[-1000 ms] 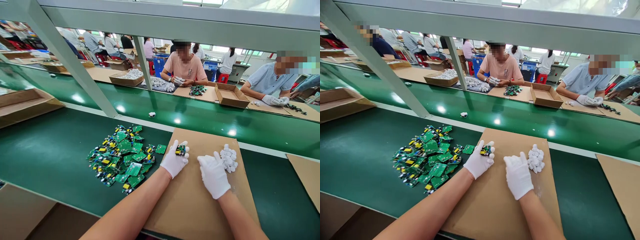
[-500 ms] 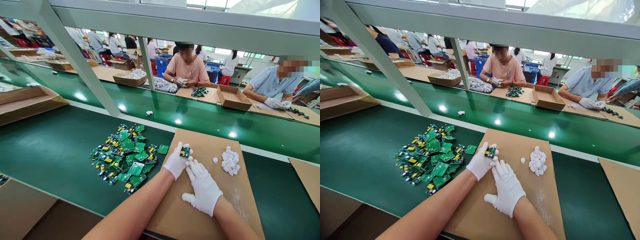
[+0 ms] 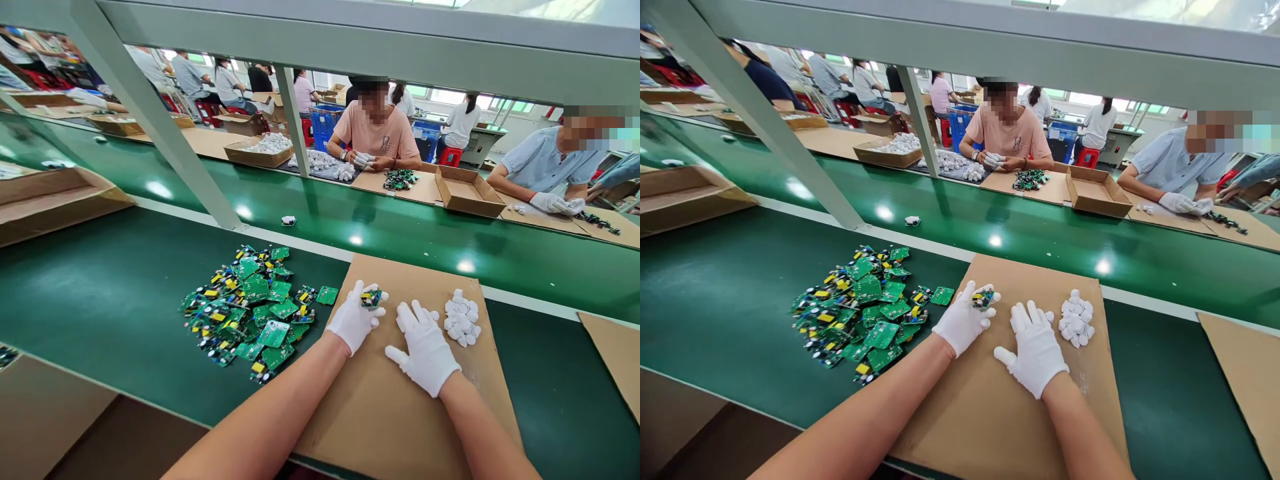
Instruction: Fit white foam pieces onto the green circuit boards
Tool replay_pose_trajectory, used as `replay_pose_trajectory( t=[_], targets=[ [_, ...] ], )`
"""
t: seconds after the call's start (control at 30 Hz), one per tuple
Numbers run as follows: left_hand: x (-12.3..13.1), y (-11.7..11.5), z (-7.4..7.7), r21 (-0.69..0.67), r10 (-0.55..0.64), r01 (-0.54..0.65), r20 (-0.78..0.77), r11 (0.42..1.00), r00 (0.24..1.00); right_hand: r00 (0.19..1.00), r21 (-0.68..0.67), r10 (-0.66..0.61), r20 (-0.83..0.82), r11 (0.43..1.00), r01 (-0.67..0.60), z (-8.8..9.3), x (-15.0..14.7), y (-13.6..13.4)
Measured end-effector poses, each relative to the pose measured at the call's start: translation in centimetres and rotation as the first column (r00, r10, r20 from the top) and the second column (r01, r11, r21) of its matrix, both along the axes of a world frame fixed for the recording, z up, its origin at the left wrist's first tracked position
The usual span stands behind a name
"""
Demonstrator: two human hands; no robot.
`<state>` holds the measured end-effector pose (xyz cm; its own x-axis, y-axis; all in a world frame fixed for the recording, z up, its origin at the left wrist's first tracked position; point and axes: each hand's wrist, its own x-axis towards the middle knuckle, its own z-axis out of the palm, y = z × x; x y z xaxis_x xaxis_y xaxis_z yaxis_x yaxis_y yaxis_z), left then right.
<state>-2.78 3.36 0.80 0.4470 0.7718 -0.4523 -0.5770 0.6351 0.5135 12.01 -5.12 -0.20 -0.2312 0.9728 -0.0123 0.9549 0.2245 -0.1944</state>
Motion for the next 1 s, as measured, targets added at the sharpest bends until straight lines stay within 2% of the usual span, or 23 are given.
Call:
replay_pose_trajectory(
  t=[0.07,0.17,0.2,0.3,0.33,0.47,0.5,0.6,0.63,0.77,0.9,1.0],
  targets=[
    [-0.1,0.0,0.2,0.033,-0.039,0.038,0.046,0.999,0.998,1.000,-0.002,0.024,-0.013,1.000,-0.024,0.0,-0.2,-0.1],
    [0.0,-0.1,0.3,0.067,-0.049,0.045,0.056,0.997,0.997,0.982,-0.027,0.185,-0.043,0.982,-0.186,-0.1,-0.5,-0.3],
    [0.0,-0.1,0.2,0.073,-0.035,0.032,0.044,0.997,0.998,0.984,-0.030,0.176,-0.038,0.984,-0.177,-0.1,-0.4,-0.3],
    [-0.1,-0.2,0.1,0.095,0.001,-0.001,0.008,0.995,1.000,1.000,-0.016,-0.003,0.012,1.000,0.003,0.0,-0.1,-0.1],
    [-0.1,-0.2,0.1,0.101,-0.004,0.003,0.005,0.995,1.000,1.000,-0.008,-0.024,0.018,1.000,0.024,0.0,-0.1,-0.1],
    [-0.2,-0.1,0.1,0.081,-0.025,0.024,0.006,0.996,1.000,0.986,-0.012,0.166,-0.011,0.986,-0.166,0.0,-0.2,-0.2],
    [-0.2,0.0,0.1,0.074,-0.021,0.021,0.004,0.997,1.000,0.986,-0.015,0.164,-0.009,0.986,-0.164,0.0,-0.1,-0.2],
    [-0.2,0.0,0.2,0.074,-0.007,0.007,0.001,0.997,1.000,1.000,-0.002,0.010,0.024,1.000,-0.009,-0.1,0.1,-0.1],
    [-0.1,0.0,0.2,0.082,-0.009,0.008,0.005,0.997,1.000,1.000,0.006,-0.008,0.026,1.000,0.008,-0.2,0.1,-0.1],
    [-0.1,-0.2,0.2,0.110,-0.033,0.032,0.010,0.993,0.999,0.991,0.039,0.131,-0.009,0.991,-0.131,-0.5,-0.1,-0.3],
    [0.0,-0.3,0.0,0.143,-0.036,0.033,0.014,0.989,0.999,1.000,0.138,-0.011,-0.027,0.990,0.015,-1.0,0.6,0.6],
    [0.0,-0.4,-0.1,0.156,-0.041,0.040,0.007,0.987,0.999,0.986,0.229,-0.065,-0.152,0.968,0.099,-1.4,1.3,1.5]
  ],
)
